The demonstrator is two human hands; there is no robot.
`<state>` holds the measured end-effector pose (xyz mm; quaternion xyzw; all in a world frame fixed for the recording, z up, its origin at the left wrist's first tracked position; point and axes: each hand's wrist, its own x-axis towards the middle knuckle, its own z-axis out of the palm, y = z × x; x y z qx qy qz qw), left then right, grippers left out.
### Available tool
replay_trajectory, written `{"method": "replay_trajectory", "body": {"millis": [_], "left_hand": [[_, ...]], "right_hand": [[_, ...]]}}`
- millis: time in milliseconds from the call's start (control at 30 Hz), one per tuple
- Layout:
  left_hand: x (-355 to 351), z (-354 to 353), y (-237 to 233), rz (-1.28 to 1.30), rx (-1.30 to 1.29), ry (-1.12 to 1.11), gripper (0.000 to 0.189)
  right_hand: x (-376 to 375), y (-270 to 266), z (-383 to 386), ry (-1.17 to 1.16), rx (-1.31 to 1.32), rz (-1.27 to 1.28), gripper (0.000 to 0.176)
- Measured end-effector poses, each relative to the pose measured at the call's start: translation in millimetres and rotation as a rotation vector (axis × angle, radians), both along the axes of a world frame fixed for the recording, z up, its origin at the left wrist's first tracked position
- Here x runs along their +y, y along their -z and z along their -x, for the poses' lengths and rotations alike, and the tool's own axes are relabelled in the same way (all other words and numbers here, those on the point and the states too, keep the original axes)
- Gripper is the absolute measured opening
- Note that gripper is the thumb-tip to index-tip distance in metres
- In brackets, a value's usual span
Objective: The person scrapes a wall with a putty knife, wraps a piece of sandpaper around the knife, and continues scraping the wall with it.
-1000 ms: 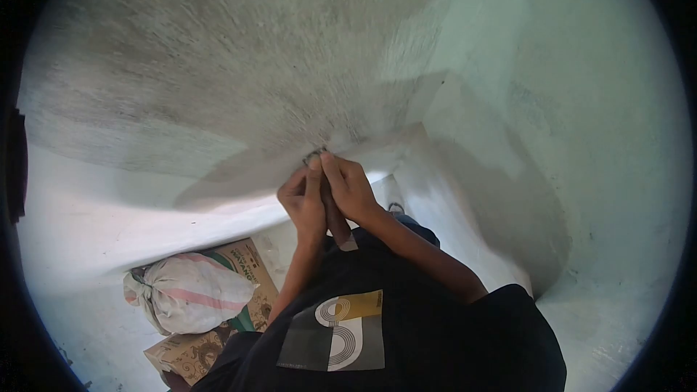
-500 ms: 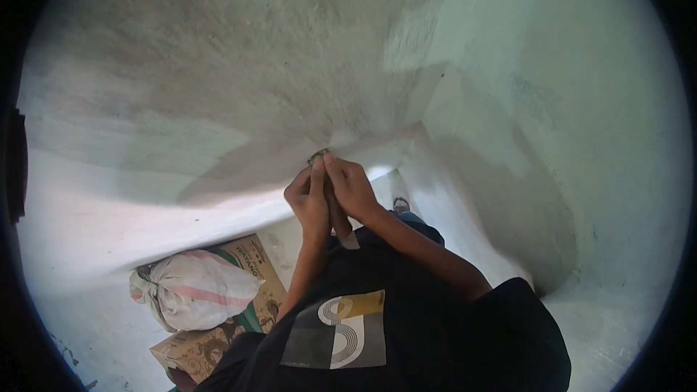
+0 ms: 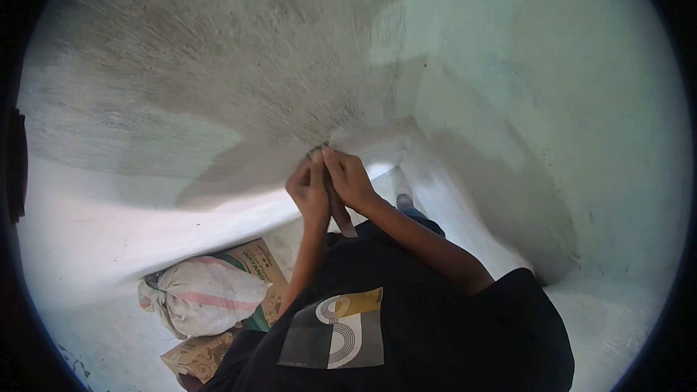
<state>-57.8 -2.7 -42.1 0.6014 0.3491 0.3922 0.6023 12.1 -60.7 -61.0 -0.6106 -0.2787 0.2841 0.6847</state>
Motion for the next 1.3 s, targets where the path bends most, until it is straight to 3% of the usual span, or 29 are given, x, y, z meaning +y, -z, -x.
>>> {"method": "replay_trajectory", "body": {"millis": [67, 167, 267, 467, 567, 633, 700, 867, 967, 1000, 1067, 1167, 1200, 1300], "left_hand": [[-1.9, 7.9, 3.1, -0.042, 0.094, 0.005, 0.031], [2.4, 4.3, -45.5, 0.024, -0.015, 0.040, 0.029], [3.1, 4.8, -7.1, -0.041, 0.030, -0.004, 0.028], [1.7, 6.5, -22.4, -0.019, 0.027, 0.031, 0.028], [-1.5, 6.9, 20.3, -0.030, 0.081, -0.019, 0.028], [-3.2, 3.3, 6.3, -0.038, 0.084, -0.015, 0.030], [0.1, 5.1, -14.4, 0.001, 0.052, 0.016, 0.031], [-5.3, 3.3, 35.6, 0.003, 0.069, -0.035, 0.030], [-3.6, 2.3, 2.7, -0.031, 0.142, 0.016, 0.028], [-1.6, -0.9, 0.2, -0.016, 0.047, 0.038, 0.028], [-3.3, 5.1, 28.4, -0.071, 0.077, 0.009, 0.031], [-9.2, -3.0, 37.8, -0.047, 0.079, -0.026, 0.035], [-7.9, -4.6, 29.0, -0.053, 0.110, 0.001, 0.034], [-10.4, -0.5, 29.4, -0.018, 0.082, 0.024, 0.032]], "right_hand": [[1.6, -4.6, 3.0, 0.026, -0.030, -0.019, 0.044], [3.6, -32.5, 2.3, 0.029, -0.066, -0.095, 0.044], [3.6, -16.4, 4.9, 0.027, 0.030, -0.060, 0.043], [1.9, -11.1, 5.0, 0.018, 0.016, -0.031, 0.044], [2.8, 2.7, 9.3, -0.002, 0.067, -0.012, 0.043], [-1.0, 2.5, 2.2, 0.001, 0.114, 0.015, 0.043], [4.0, -14.2, -1.8, -0.021, -0.030, -0.044, 0.046], [-1.1, 20.4, 1.8, -0.008, 0.063, -0.023, 0.043], [-3.3, 17.8, 1.9, 0.030, -0.033, -0.040, 0.045], [-1.7, 8.6, -2.7, 0.019, -0.011, -0.081, 0.045], [-1.0, 18.8, -2.3, 0.008, 0.027, -0.078, 0.046], [-7.8, 30.8, -2.9, -0.044, 0.059, 0.000, 0.046], [-6.6, 32.6, -3.2, 0.020, -0.035, -0.048, 0.047], [-6.3, 26.8, -7.9, -0.022, 0.050, -0.078, 0.046]]}}
